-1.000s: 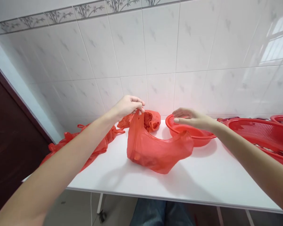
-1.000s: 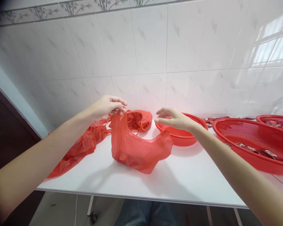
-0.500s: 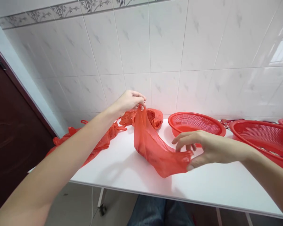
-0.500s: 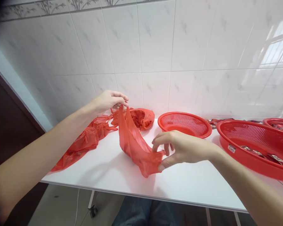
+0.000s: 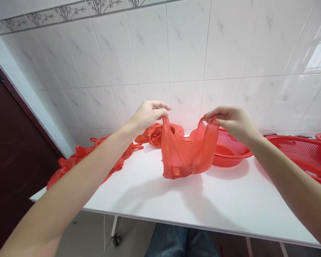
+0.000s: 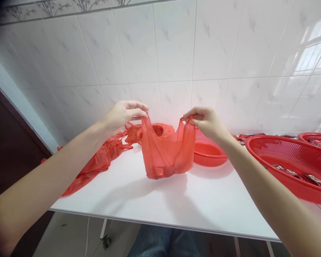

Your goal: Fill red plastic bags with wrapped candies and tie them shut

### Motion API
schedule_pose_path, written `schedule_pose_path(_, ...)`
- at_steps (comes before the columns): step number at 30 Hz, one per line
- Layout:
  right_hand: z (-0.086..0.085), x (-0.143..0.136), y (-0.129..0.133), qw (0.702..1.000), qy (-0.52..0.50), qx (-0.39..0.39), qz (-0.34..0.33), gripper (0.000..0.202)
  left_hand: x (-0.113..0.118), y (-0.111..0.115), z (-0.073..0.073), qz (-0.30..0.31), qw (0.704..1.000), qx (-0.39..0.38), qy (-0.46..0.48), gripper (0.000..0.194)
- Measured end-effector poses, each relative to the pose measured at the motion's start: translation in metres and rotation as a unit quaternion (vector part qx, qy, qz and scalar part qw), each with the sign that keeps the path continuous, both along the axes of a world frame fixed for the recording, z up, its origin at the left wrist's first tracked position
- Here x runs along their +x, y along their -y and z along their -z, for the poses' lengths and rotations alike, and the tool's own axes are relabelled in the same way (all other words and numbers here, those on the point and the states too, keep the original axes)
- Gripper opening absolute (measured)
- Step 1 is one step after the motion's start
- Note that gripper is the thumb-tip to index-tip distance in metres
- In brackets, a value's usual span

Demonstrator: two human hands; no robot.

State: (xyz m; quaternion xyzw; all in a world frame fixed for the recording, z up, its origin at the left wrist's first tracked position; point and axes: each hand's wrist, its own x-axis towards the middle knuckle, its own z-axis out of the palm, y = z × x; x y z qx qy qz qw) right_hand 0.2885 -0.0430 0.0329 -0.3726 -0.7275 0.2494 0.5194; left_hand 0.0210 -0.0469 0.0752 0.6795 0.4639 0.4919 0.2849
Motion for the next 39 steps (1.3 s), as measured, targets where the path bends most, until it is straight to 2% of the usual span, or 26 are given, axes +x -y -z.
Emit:
schedule_pose_path(3, -0.005, -0.010, -0.002, 1.000, -0.027, 0.014, -0.007, 0.011, 0.015, 0.007, 0.004, 0.016, 0.998, 0.011, -0.054, 0.020)
schedule_pose_path(8, -0.004, -0.031, -0.003, 0.998, -0.026, 0.005, -0.064, 0.008, 0.041, 0.008, 0.008, 0.043, 0.987, 0.017, -0.157, 0.048)
schedule_pose_path(9, -0.003, -0.034, -0.004, 0.997, -0.036, 0.002, -0.074, 0.008, 0.046, 0.007, 0.009, 0.046, 0.983, 0.025, -0.174, 0.047)
schedule_pose_path(11, 0.000, -0.037, -0.006, 0.995, -0.057, 0.002, -0.080, 0.009, 0.054, 0.003, 0.012, 0.052, 0.977, 0.047, -0.200, 0.032)
schedule_pose_path(14, 0.004, -0.034, -0.007, 0.996, -0.077, 0.016, -0.052, 0.010, 0.061, -0.002, 0.015, 0.057, 0.973, 0.068, -0.212, 0.015)
schedule_pose_path(18, 0.010, -0.016, -0.009, 0.990, -0.126, 0.060, 0.024, 0.012, 0.058, -0.008, 0.017, 0.034, 0.974, 0.066, -0.214, 0.015)
schedule_pose_path(20, 0.016, -0.002, -0.014, 0.985, -0.144, 0.069, 0.071, 0.019, 0.054, -0.010, 0.018, 0.024, 0.975, 0.057, -0.216, 0.017)
schedule_pose_path(23, 0.032, 0.016, -0.021, 0.989, -0.113, 0.008, 0.098, 0.039, 0.052, -0.012, 0.017, 0.015, 0.974, 0.041, -0.223, 0.018)
schedule_pose_path(25, 0.045, 0.023, -0.026, 0.993, -0.071, -0.052, 0.079, 0.045, 0.054, -0.013, 0.016, 0.003, 0.971, 0.043, -0.236, 0.018)
schedule_pose_path(27, 0.058, 0.024, -0.030, 0.994, -0.045, -0.095, 0.028, 0.042, 0.057, -0.013, 0.015, -0.013, 0.964, 0.050, -0.262, 0.021)
schedule_pose_path(29, 0.068, 0.021, -0.034, 0.992, -0.050, -0.117, -0.026, 0.039, 0.061, -0.014, 0.013, -0.029, 0.954, 0.047, -0.294, 0.026)
schedule_pose_path(31, 0.074, 0.015, -0.038, 0.987, -0.075, -0.130, -0.051, 0.039, 0.064, -0.016, 0.013, -0.041, 0.946, 0.036, -0.320, 0.033)
schedule_pose_path(35, 0.079, 0.003, -0.042, 0.985, -0.097, -0.131, -0.063, 0.039, 0.067, -0.027, 0.014, -0.054, 0.936, 0.021, -0.347, 0.050)
schedule_pose_path(39, 0.077, -0.004, -0.038, 0.986, -0.098, -0.098, -0.094, 0.034, 0.068, -0.046, 0.019, -0.019, 0.926, 0.013, -0.376, 0.063)
